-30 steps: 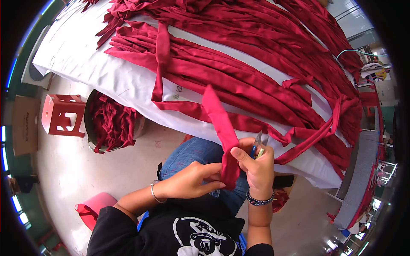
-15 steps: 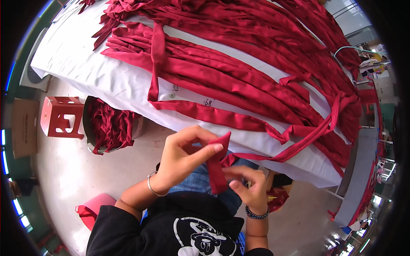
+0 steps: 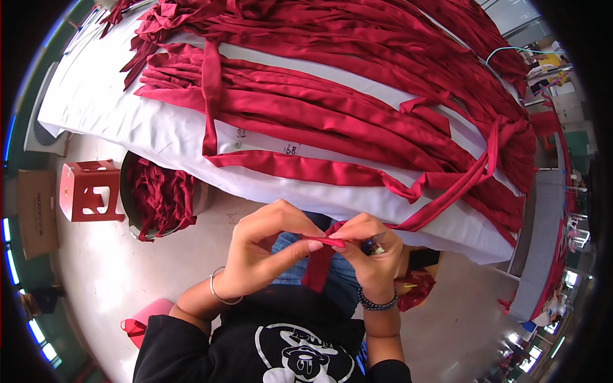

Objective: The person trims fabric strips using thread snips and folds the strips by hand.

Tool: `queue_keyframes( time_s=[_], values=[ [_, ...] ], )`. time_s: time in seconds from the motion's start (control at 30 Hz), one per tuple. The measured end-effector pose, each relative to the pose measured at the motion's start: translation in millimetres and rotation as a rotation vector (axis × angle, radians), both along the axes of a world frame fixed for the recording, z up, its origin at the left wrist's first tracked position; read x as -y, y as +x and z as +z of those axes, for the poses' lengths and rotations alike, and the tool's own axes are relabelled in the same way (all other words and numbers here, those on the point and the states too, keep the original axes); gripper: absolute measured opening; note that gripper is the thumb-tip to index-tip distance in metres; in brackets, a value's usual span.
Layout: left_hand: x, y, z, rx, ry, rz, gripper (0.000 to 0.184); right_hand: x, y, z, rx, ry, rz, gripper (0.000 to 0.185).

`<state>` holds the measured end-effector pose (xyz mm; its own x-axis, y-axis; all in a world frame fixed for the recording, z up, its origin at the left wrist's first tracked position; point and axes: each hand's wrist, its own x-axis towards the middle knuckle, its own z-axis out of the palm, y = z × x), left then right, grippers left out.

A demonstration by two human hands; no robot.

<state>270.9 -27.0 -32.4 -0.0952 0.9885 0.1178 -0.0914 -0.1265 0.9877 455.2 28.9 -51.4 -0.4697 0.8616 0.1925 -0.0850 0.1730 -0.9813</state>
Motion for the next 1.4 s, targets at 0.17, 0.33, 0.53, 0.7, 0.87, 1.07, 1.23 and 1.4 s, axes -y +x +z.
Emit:
queue_keyframes(
  time_s=[0.17, 0.33, 0.53, 0.7, 0.87, 1.07, 1.23, 1.4],
  values=[
    [1, -2, -3, -0.096, 0.035, 0.043, 0.016, 5, -2, 18, 0.071, -0.007, -0.077, 0.021],
    [-2, 1, 2, -0.270, 0.074, 0.016, 0.018, 2, -5, 17, 0.075, -0.033, -0.062, 0.019],
    [-2, 4, 1, -0.347, 0.154, 0.042, 0.017, 8, -5, 15, 0.038, 0.035, -0.159, 0.011],
    [-1, 2, -4, -0.375, 0.223, -0.002, 0.016, 13, -4, 17, -0.028, -0.025, -0.219, 0.011],
    [-7, 7, -2, -0.287, 0.252, -0.025, 0.014, 12, 1, 19, 0.008, -0.060, -0.192, 0.011],
    [-5, -10, 12, -0.226, 0.003, -0.287, 0.006, 11, 1, 7, 0.026, 0.006, -0.046, 0.024],
    [-2, -27, 20, 0.433, 0.076, 0.027, 0.008, 9, 2, 23, 0.366, -0.195, 0.267, 0.067],
    [-26, -104, 62, 0.132, 0.395, 0.597, 0.026, 12, 11, 15, 0.578, 0.297, 0.137, 0.042]
  ],
)
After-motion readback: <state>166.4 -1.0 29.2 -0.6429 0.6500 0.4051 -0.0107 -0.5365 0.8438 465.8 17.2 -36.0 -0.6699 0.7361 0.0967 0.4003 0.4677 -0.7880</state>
